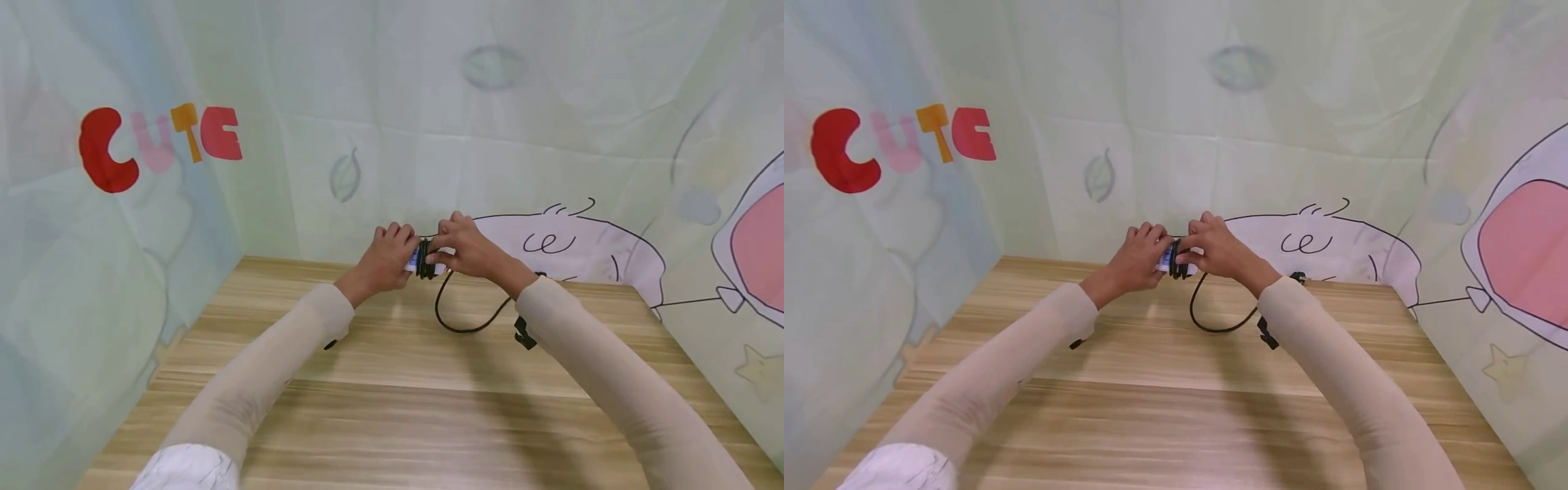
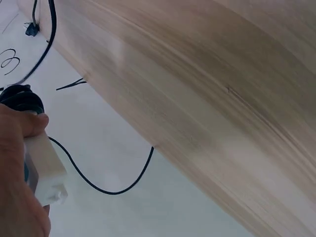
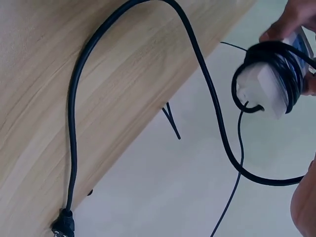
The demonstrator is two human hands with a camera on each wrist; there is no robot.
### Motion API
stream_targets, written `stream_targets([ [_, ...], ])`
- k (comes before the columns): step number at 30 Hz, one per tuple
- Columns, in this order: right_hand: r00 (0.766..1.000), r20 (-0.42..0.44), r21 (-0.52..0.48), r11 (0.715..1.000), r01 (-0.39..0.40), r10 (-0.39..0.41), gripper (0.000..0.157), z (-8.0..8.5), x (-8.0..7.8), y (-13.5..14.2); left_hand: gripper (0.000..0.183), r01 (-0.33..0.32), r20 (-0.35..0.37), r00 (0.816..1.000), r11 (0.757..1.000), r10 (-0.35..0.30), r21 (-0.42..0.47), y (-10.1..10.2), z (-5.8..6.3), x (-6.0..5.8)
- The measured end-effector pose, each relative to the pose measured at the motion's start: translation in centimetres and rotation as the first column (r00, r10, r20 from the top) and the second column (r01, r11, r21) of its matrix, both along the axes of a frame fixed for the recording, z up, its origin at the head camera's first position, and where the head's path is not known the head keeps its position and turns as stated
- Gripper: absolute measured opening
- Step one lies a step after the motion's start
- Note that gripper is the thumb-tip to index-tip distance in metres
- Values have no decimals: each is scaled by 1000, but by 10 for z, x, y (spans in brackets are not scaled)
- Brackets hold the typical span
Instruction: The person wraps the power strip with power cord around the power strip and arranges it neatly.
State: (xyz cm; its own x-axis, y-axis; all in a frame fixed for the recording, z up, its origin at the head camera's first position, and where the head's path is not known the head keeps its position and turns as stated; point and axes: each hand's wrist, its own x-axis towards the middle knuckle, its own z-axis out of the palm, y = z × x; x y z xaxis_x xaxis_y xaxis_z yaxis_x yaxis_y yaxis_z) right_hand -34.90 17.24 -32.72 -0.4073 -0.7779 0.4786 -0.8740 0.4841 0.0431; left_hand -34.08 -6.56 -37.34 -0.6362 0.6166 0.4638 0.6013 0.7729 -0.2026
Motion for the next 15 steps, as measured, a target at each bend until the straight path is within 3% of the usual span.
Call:
stream_targets([
  [4, 998, 70, -40, 999, -2, 5, 18, 4, -3, 1, 48, 71, 79, 994, 997, -72, 21, 2, 1, 4],
  [8, 988, 153, -118, 993, 3, 15, 25, 5, -7, 4, 47, 116, 109, 987, 993, -119, 32, 5, 5, 7],
  [15, 939, 344, -301, 950, 89, 21, 22, -6, -9, 10, 54, 194, 146, 969, 979, -200, 58, 8, 14, 10],
])
